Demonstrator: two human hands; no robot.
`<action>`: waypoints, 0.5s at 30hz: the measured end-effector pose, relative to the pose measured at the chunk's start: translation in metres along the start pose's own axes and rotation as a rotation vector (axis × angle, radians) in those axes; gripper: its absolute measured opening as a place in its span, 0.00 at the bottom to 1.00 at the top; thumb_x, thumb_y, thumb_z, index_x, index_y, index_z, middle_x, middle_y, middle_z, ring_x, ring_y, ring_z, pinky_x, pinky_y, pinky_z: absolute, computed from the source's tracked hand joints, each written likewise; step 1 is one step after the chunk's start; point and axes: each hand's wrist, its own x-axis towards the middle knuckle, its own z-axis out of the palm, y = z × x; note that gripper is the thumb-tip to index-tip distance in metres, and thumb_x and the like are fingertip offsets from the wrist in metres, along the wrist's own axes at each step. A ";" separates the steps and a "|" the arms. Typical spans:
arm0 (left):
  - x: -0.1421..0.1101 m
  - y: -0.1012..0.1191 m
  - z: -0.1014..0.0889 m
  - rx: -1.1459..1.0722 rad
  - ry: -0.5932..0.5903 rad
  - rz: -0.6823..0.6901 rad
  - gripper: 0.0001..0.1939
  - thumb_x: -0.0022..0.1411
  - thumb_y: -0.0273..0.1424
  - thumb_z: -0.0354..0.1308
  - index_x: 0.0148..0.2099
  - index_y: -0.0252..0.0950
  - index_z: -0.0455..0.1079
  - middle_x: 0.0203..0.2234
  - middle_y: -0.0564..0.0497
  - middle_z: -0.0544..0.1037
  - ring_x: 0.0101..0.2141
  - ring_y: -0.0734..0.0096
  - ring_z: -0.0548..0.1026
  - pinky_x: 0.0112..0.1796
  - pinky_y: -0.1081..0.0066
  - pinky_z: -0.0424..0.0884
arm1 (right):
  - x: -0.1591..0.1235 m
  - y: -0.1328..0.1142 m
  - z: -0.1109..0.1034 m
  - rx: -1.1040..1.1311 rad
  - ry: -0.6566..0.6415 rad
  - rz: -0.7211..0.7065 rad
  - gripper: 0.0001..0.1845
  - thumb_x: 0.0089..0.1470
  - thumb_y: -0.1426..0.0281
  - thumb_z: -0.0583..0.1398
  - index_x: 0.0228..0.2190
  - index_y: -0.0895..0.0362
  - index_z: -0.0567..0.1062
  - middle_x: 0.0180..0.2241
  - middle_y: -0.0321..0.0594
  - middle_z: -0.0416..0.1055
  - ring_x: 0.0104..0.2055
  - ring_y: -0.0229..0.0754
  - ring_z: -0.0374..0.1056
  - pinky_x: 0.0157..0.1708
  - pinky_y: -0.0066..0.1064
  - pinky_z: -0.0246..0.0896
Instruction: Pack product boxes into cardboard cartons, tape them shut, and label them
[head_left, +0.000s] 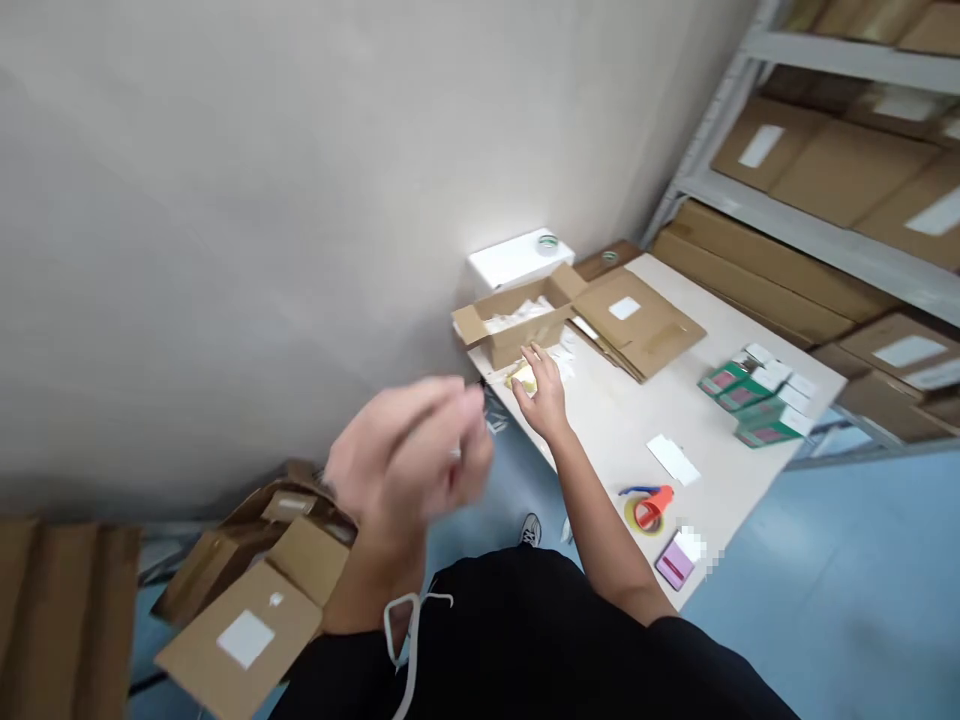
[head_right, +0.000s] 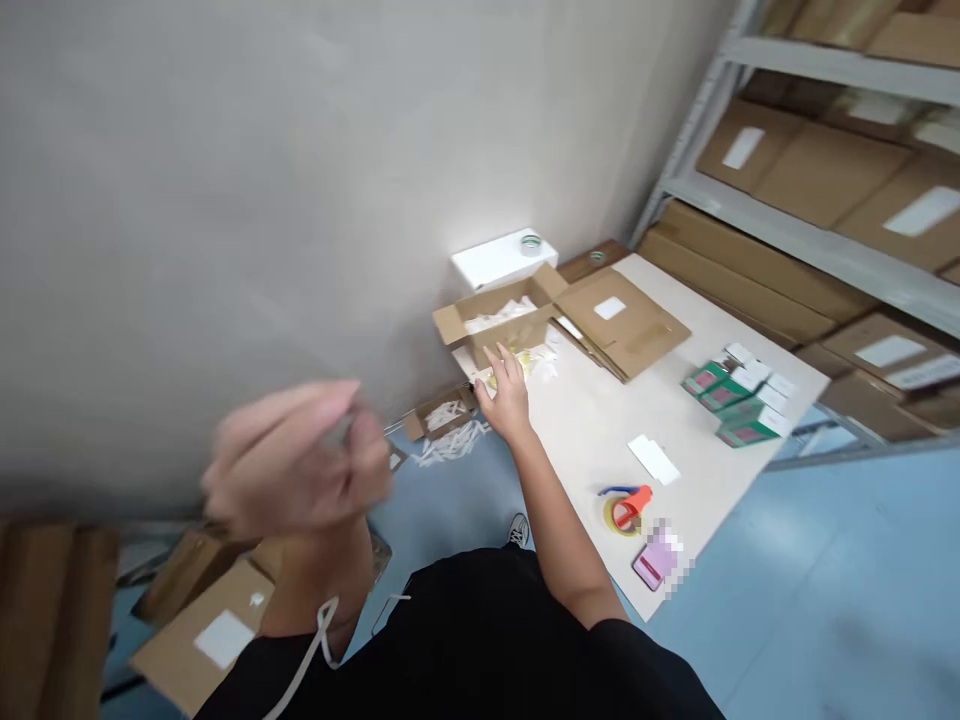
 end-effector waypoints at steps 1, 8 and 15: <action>0.030 0.007 0.027 -0.001 0.049 0.063 0.30 0.58 0.37 0.66 0.63 0.56 0.71 0.55 0.53 0.79 0.54 0.47 0.79 0.53 0.40 0.80 | -0.002 0.015 -0.016 -0.018 0.029 0.030 0.34 0.67 0.64 0.56 0.71 0.50 0.60 0.71 0.49 0.57 0.72 0.57 0.54 0.71 0.57 0.51; 0.113 0.014 0.213 -0.192 -0.331 0.158 0.32 0.70 0.45 0.59 0.71 0.42 0.63 0.69 0.44 0.65 0.69 0.49 0.63 0.67 0.46 0.62 | -0.035 0.100 -0.109 -0.162 0.195 0.267 0.35 0.65 0.64 0.58 0.71 0.50 0.60 0.71 0.48 0.58 0.72 0.56 0.53 0.71 0.56 0.53; 0.085 0.000 0.338 -0.302 -0.572 0.209 0.34 0.69 0.44 0.59 0.73 0.41 0.61 0.72 0.42 0.61 0.71 0.52 0.59 0.70 0.52 0.55 | -0.110 0.174 -0.155 -0.250 0.342 0.593 0.36 0.64 0.66 0.59 0.71 0.51 0.60 0.70 0.49 0.59 0.72 0.53 0.53 0.71 0.54 0.53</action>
